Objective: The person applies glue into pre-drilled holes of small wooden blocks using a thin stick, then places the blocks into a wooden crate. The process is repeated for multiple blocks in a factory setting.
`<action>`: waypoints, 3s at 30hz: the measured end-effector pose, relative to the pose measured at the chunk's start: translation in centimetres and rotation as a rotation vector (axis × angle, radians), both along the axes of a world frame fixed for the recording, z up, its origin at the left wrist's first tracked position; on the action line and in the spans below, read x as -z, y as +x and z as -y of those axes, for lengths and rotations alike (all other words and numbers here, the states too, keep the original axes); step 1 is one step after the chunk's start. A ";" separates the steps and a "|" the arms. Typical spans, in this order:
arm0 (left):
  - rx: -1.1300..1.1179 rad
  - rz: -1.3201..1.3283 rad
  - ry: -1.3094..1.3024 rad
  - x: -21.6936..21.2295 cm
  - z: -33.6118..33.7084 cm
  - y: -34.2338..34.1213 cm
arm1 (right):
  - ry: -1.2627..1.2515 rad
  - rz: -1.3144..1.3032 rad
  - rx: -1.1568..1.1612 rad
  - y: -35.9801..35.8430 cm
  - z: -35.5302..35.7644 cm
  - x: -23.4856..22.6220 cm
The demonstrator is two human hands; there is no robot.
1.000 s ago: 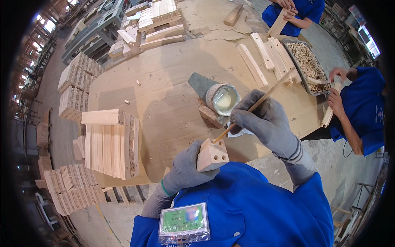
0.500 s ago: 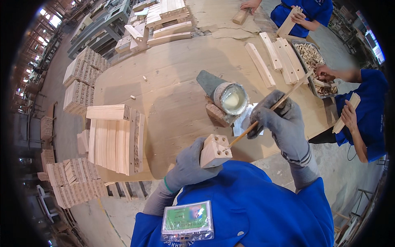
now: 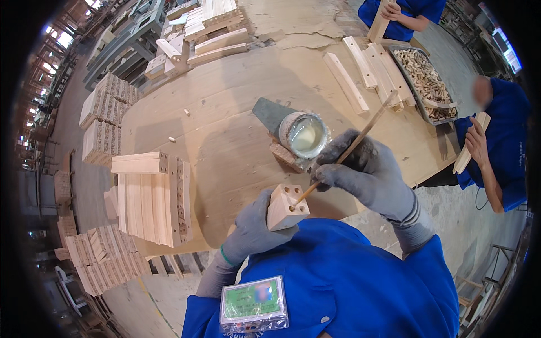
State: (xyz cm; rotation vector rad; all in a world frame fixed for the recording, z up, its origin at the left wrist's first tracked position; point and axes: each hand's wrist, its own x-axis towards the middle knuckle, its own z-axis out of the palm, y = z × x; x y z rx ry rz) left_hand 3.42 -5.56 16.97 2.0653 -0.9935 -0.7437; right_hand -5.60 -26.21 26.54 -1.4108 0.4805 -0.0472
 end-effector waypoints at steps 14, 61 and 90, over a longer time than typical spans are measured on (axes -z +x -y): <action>-0.053 0.060 -0.063 1.4 -0.3 1.0 | -0.027 0.251 0.317 -0.6 5.2 7.9; -0.043 0.092 -0.107 -0.5 0.0 1.1 | 0.191 0.193 -0.074 0.4 2.4 0.0; 0.085 0.715 -0.484 -1.1 -1.1 3.3 | 0.255 0.458 0.151 1.2 2.5 1.8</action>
